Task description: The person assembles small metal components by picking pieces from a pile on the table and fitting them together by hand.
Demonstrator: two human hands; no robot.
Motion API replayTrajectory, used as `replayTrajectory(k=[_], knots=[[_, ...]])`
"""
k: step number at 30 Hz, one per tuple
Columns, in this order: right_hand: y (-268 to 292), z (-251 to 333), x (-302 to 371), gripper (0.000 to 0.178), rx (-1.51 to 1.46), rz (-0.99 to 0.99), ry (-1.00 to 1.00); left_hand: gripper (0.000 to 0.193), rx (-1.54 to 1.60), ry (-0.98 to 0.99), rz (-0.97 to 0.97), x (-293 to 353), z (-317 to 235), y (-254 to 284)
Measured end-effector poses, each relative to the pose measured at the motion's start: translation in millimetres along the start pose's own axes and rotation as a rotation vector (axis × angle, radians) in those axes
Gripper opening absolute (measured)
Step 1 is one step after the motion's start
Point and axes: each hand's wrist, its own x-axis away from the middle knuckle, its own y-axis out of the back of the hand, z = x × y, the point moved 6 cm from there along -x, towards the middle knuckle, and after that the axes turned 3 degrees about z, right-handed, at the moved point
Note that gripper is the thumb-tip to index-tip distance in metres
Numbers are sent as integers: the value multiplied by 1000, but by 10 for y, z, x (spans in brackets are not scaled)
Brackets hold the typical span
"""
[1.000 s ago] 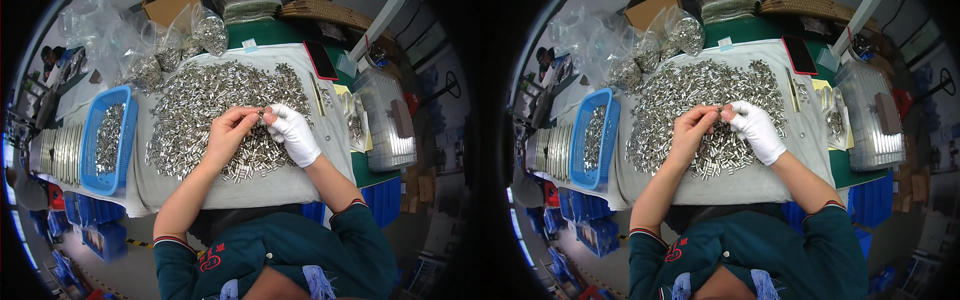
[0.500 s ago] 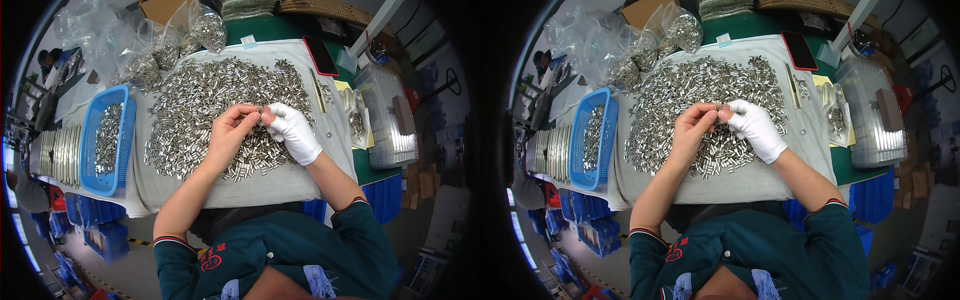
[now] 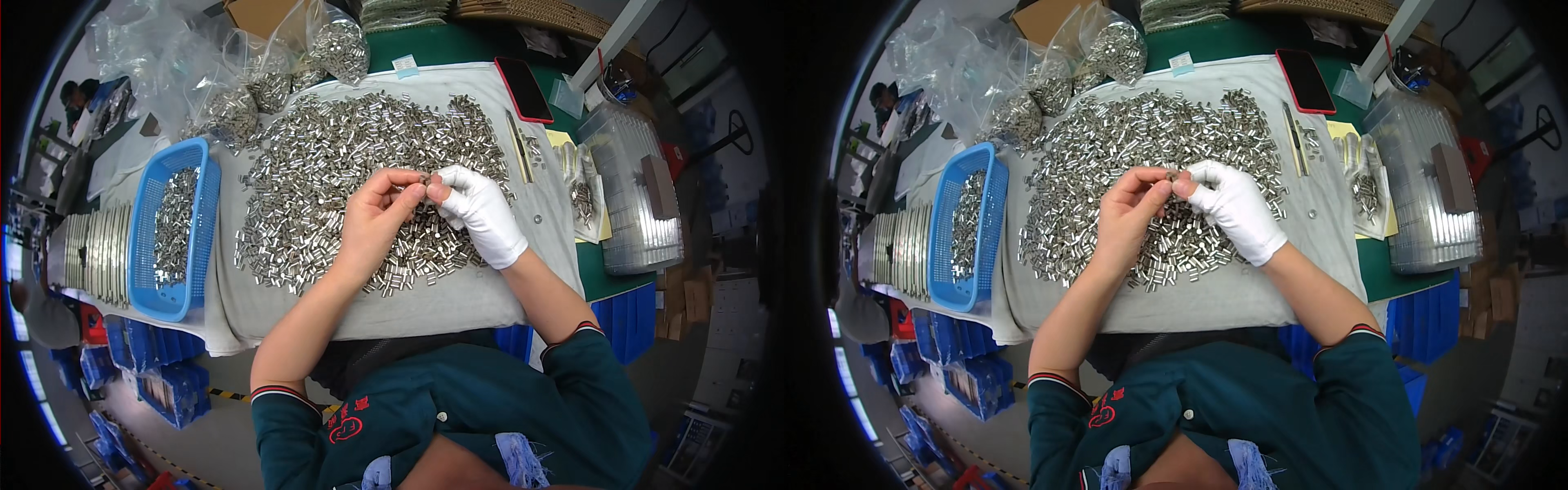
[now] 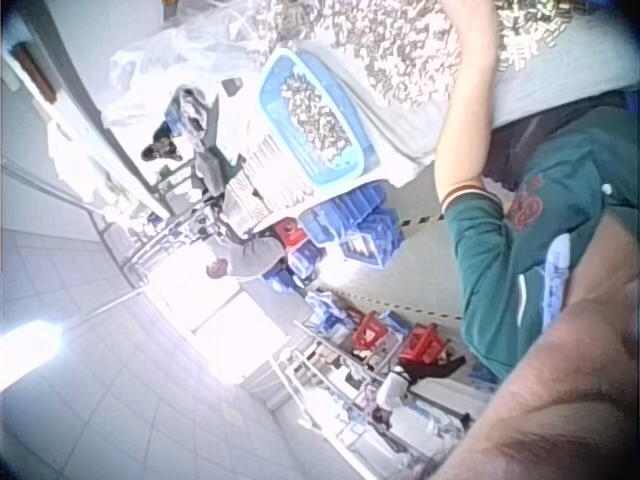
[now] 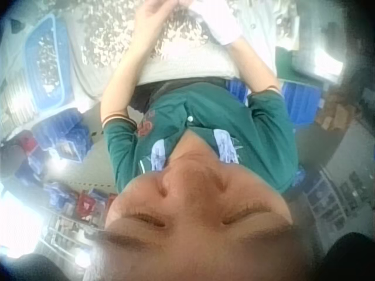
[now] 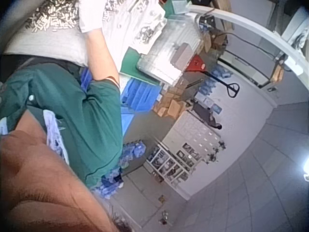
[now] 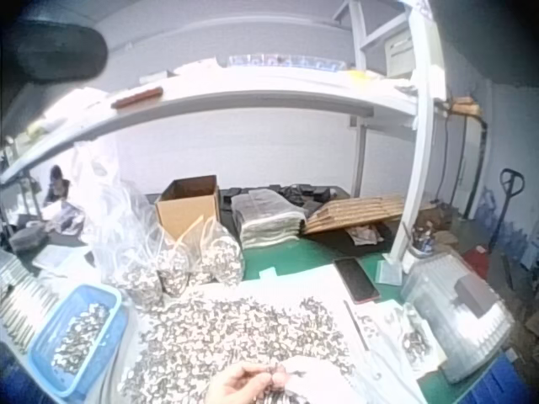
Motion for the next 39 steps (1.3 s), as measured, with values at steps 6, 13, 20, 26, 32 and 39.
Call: replayTrajectory(k=[6, 13, 20, 26, 32, 39], knots=[[-4, 66, 44, 26, 68, -26, 8, 12, -457, -263, -71, 13, -237, 20], [-2, 63, 29, 29, 127, -15, 39, 15, -867, -540, -53, 81, -400, -90], [-100, -259, -74, 21, -941, 346, -355, 13, -985, -495, -86, 21, -507, 4], [-120, -296, -73, 17, -1203, 342, -481, 19, -1321, -141, 279, -25, -288, 150], [-89, -317, -92, 20, -1229, 406, -463, 15, -1220, -288, 341, 32, -178, -105], [-74, -181, -78, 24, -1072, 446, -302, 14, -977, -302, 33, -39, -324, 50]])
